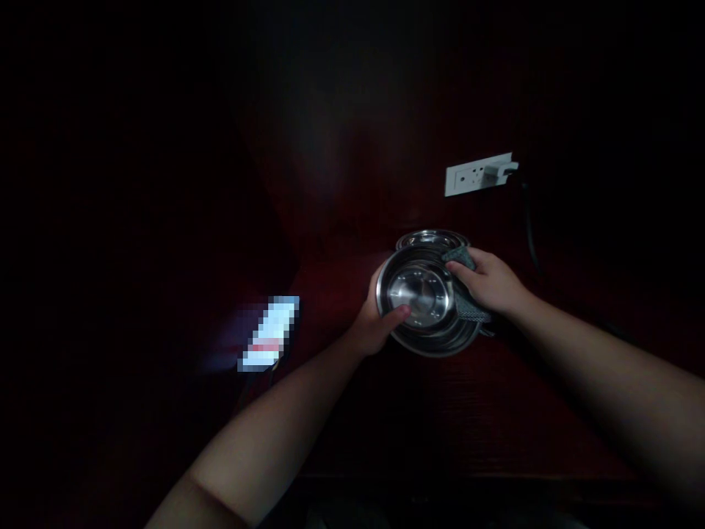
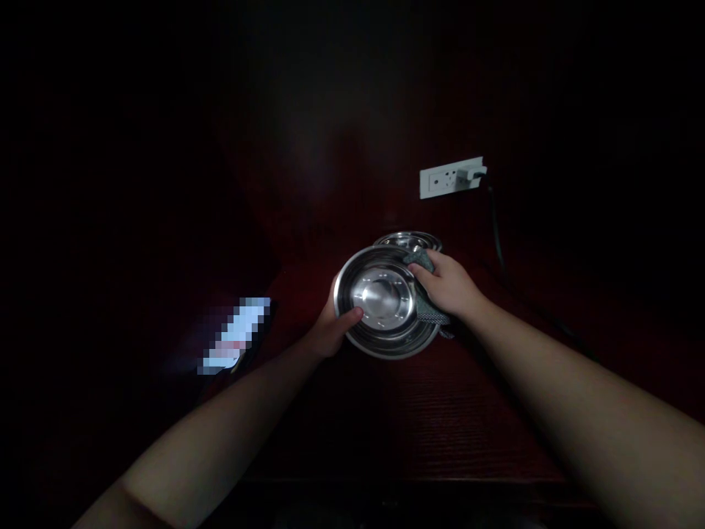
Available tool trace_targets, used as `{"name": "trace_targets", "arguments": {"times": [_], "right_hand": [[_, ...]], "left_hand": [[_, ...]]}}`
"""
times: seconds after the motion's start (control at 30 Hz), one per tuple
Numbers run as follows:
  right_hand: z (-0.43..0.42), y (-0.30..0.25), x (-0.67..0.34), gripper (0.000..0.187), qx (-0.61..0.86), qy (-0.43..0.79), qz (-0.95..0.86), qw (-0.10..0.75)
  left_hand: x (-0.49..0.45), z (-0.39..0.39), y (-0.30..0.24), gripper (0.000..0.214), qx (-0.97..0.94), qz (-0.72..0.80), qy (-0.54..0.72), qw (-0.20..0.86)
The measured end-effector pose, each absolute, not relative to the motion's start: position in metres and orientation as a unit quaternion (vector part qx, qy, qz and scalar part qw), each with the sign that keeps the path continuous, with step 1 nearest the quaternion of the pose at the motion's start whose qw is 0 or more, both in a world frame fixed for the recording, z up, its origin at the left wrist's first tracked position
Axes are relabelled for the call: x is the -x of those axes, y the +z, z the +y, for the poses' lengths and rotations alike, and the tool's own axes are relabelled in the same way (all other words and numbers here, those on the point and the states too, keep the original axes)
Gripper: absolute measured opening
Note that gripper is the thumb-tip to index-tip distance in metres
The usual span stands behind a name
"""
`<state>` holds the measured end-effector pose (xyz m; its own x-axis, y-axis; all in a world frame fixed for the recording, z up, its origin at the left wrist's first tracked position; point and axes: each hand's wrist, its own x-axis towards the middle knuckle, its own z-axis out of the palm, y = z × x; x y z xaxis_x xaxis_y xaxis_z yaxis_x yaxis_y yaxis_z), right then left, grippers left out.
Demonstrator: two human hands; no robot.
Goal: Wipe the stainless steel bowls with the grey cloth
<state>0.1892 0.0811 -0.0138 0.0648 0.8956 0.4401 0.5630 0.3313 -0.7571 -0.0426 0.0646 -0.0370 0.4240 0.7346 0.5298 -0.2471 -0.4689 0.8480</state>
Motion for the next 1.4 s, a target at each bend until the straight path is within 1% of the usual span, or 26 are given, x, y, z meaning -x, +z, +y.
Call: {"name": "trace_targets", "arguments": {"times": [0.07, 0.17, 0.33, 0.47, 0.7, 0.8, 0.93, 1.17, 1.3, 1.4], "right_hand": [[0.082, -0.015, -0.189, 0.029, 0.553, 0.207, -0.635, 0.498], [0.080, -0.014, -0.186, 0.029, 0.567, 0.239, -0.608, 0.502], [0.073, -0.008, -0.180, 0.026, 0.581, 0.249, -0.594, 0.497], [0.072, -0.007, -0.181, 0.024, 0.591, 0.262, -0.586, 0.488], [0.076, -0.010, -0.183, 0.028, 0.588, 0.244, -0.605, 0.478], [0.077, -0.011, -0.184, 0.030, 0.597, 0.239, -0.607, 0.467], [0.078, -0.012, -0.185, 0.033, 0.588, 0.239, -0.622, 0.458], [0.078, -0.012, -0.186, 0.030, 0.588, 0.236, -0.634, 0.444], [0.080, -0.014, -0.187, 0.028, 0.586, 0.251, -0.626, 0.450], [0.081, -0.014, -0.187, 0.028, 0.567, 0.284, -0.619, 0.463]], "left_hand": [[0.042, 0.063, -0.035, 0.091, -0.704, 0.153, 0.518, 0.461], [0.040, 0.061, -0.032, 0.094, -0.709, 0.131, 0.522, 0.456], [0.039, 0.061, -0.031, 0.101, -0.708, 0.141, 0.506, 0.472], [0.040, 0.064, -0.032, 0.102, -0.712, 0.141, 0.494, 0.478], [0.044, 0.065, -0.032, 0.105, -0.735, 0.136, 0.470, 0.469], [0.044, 0.067, -0.030, 0.102, -0.736, 0.123, 0.474, 0.467], [0.044, 0.070, -0.030, 0.097, -0.717, 0.109, 0.477, 0.497], [0.044, 0.072, -0.029, 0.094, -0.706, 0.111, 0.466, 0.521], [0.044, 0.068, -0.030, 0.089, -0.708, 0.121, 0.469, 0.515], [0.042, 0.063, -0.031, 0.087, -0.715, 0.130, 0.486, 0.486]]}}
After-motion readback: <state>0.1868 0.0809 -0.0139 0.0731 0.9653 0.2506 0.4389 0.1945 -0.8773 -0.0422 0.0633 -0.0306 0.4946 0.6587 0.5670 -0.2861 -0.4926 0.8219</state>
